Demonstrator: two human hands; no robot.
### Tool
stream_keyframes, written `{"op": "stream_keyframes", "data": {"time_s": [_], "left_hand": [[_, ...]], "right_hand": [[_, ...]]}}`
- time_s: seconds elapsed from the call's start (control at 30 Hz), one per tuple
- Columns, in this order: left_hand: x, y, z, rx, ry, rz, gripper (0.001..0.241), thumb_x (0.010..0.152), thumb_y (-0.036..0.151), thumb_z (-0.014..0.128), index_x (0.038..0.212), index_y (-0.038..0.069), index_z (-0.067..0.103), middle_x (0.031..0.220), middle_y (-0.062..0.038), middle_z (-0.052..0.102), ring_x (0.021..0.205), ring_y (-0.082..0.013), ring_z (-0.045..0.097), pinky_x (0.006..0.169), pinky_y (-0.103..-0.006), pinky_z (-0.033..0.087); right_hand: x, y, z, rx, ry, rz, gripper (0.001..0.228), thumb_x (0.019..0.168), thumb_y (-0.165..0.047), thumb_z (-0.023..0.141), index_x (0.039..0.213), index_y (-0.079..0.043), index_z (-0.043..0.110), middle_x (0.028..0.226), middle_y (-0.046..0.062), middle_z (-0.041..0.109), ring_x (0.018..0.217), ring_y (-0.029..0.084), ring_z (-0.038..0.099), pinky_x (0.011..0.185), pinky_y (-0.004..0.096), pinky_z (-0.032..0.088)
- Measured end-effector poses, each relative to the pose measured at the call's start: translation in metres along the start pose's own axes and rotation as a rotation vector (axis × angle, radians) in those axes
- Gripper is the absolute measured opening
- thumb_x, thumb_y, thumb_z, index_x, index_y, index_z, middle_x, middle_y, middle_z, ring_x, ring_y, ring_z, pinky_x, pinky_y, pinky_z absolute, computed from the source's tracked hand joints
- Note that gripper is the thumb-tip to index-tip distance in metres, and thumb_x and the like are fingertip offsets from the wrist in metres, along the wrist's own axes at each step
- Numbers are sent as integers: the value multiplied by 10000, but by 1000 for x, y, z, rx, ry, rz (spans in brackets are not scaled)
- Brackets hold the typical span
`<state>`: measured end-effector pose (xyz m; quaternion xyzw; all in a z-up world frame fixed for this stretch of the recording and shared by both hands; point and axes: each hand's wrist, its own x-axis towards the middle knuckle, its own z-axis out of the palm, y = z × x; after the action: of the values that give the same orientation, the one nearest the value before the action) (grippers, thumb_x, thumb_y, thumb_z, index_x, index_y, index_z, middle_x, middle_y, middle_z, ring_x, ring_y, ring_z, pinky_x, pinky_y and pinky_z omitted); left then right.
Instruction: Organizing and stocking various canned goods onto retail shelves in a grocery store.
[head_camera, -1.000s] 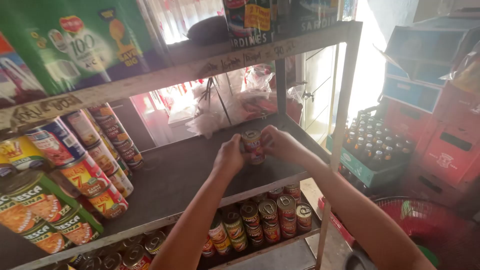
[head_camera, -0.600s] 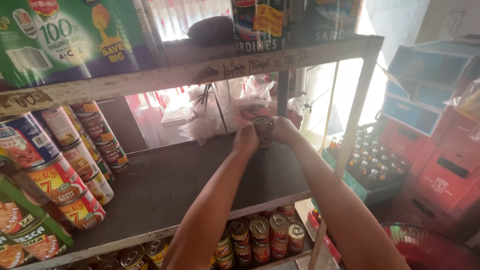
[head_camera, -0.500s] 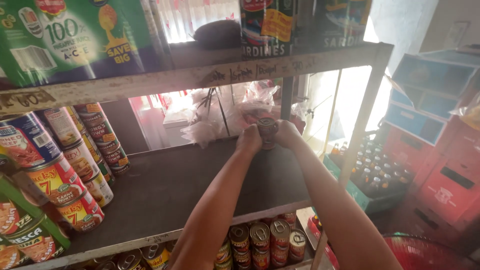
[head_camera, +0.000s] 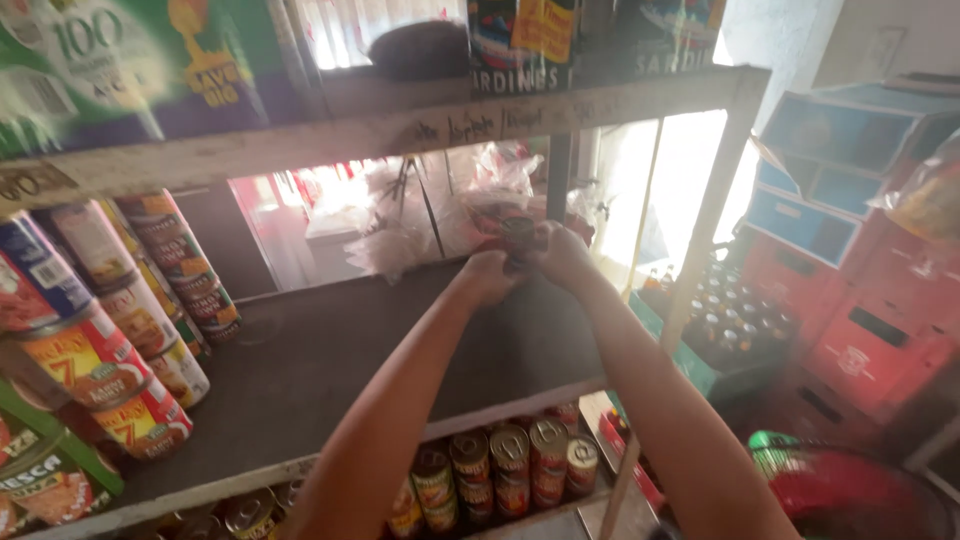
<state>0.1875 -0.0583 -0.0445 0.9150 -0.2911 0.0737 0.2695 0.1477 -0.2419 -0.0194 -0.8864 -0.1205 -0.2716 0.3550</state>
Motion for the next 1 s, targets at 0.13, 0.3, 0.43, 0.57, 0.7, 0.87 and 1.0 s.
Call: {"op": "stream_keyframes", "data": {"time_s": [0.13, 0.3, 0.43, 0.57, 0.7, 0.87, 1.0], "left_hand": [[-114, 105, -27, -212, 295, 203, 517, 935, 182, 710, 1384, -29, 563, 1249, -274, 671, 1168, -352, 691, 962, -379, 553], [-258, 171, -9, -844, 200, 281, 461, 1021, 92, 604, 1467, 9, 518, 1411, -188, 648, 1249, -214, 662, 1014, -314, 560], [-303, 151, 84, -887, 163, 7, 477, 1022, 114, 593, 1491, 48, 534, 1351, -181, 688, 1171, -216, 687, 995, -319, 554], [-320, 118, 181, -626, 430, -134, 504, 985, 61, 595, 1481, 15, 522, 1408, -233, 630, 1264, -329, 636, 1051, -385, 500], [-322, 123, 210, -550, 549, -175, 567, 977, 29, 578, 1519, -33, 422, 1476, -290, 536, 1354, -407, 555, 1090, -435, 455], [-314, 123, 221, -505, 607, -135, 601, 985, 9, 569, 1549, -49, 371, 1520, -300, 472, 1397, -435, 498, 1128, -459, 425], [-310, 123, 229, -509, 636, -145, 630, 966, -11, 575, 1563, -29, 372, 1496, -258, 450, 1383, -422, 482, 1132, -467, 418]], "right_hand": [[-116, -73, -64, 324, -13, -108, 345, 929, -168, 654, 1245, -34, 686, 1192, 133, 724, 1038, 238, 720, 887, 345, 565], [-269, -79, -71, 870, 2, 19, 279, 999, 22, 612, 1276, 11, 644, 1223, 68, 667, 1132, 135, 664, 949, 277, 549], [-318, -30, -35, 810, -152, 103, 292, 986, 34, 609, 1275, 12, 650, 1251, 69, 643, 1174, 142, 633, 983, 288, 566], [-336, 12, 9, 509, -88, 154, 371, 953, 4, 684, 1321, 0, 641, 1145, 67, 670, 1070, 169, 666, 904, 301, 583], [-334, 26, 35, 776, -134, 154, 455, 984, -23, 661, 1415, 1, 517, 1312, 91, 628, 1268, 190, 611, 1017, 333, 568], [-340, 54, 58, 823, -140, 159, 484, 1004, -32, 655, 1457, 0, 485, 1331, 107, 632, 1288, 200, 607, 1033, 339, 567], [-343, 62, 62, 822, -124, 136, 554, 978, -8, 667, 1490, -14, 455, 1328, 96, 628, 1293, 188, 591, 1004, 330, 575]]}}
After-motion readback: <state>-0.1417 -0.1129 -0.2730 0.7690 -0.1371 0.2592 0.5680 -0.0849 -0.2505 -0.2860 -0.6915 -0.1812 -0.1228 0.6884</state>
